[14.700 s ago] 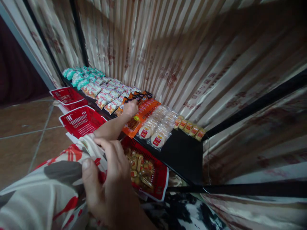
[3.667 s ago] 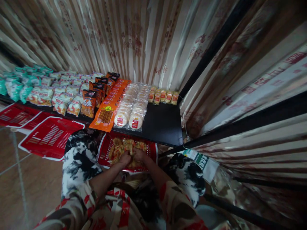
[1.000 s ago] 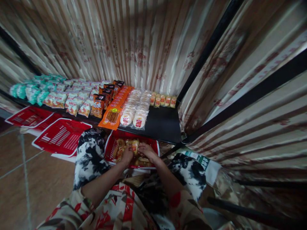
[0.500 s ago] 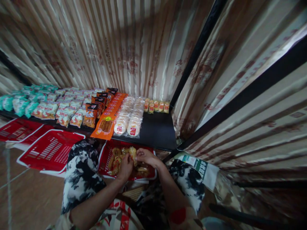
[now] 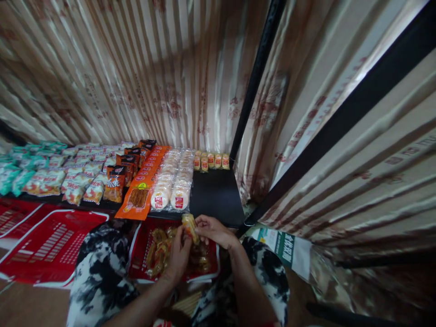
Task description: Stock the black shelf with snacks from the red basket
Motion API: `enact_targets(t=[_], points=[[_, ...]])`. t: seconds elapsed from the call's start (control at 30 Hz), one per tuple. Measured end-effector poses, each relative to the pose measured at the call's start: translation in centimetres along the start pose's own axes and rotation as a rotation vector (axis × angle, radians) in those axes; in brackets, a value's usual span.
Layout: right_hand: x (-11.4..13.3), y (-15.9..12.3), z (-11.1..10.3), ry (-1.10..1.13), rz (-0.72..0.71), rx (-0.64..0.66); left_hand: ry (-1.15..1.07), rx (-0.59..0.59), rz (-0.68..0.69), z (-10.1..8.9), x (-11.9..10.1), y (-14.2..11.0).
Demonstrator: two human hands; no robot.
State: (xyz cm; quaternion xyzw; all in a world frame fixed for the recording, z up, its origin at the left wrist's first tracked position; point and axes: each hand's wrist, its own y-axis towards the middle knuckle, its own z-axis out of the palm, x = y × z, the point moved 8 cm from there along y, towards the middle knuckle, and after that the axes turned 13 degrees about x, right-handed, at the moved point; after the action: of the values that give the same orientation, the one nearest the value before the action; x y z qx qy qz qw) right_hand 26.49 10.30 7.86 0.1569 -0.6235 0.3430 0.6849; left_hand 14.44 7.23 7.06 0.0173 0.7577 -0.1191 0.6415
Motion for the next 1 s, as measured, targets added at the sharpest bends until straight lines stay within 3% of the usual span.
enact_targets(t=[0.23, 0.47, 0.67, 0.83, 1.0], points=[[2.3, -1.0, -2.4, -0.001, -0.117, -0.148, 0.100, 0.012, 0.022, 0.9, -2.4, 3.4], [2.3, -1.0, -5.9, -0.110, -0.178, -0.364, 0.179, 0.031, 0.043, 2.8, -3.1, 6.7], [2.7, -0.7, -8.0, -0.335, -0.142, -0.566, 0.227, 0.027, 0.064, 3.9, -2.7, 9.6], [3.3, -0.5, -9.4, -0.492, -0.086, -0.712, 0.302, 0.038, 0.066, 4.5, -3.9, 11.4], [3.7, 0.9, -10.9, -0.594, 0.002, -0.741, 0.460, -0.028, 0.005, 4.4, -5.2, 13.1]])
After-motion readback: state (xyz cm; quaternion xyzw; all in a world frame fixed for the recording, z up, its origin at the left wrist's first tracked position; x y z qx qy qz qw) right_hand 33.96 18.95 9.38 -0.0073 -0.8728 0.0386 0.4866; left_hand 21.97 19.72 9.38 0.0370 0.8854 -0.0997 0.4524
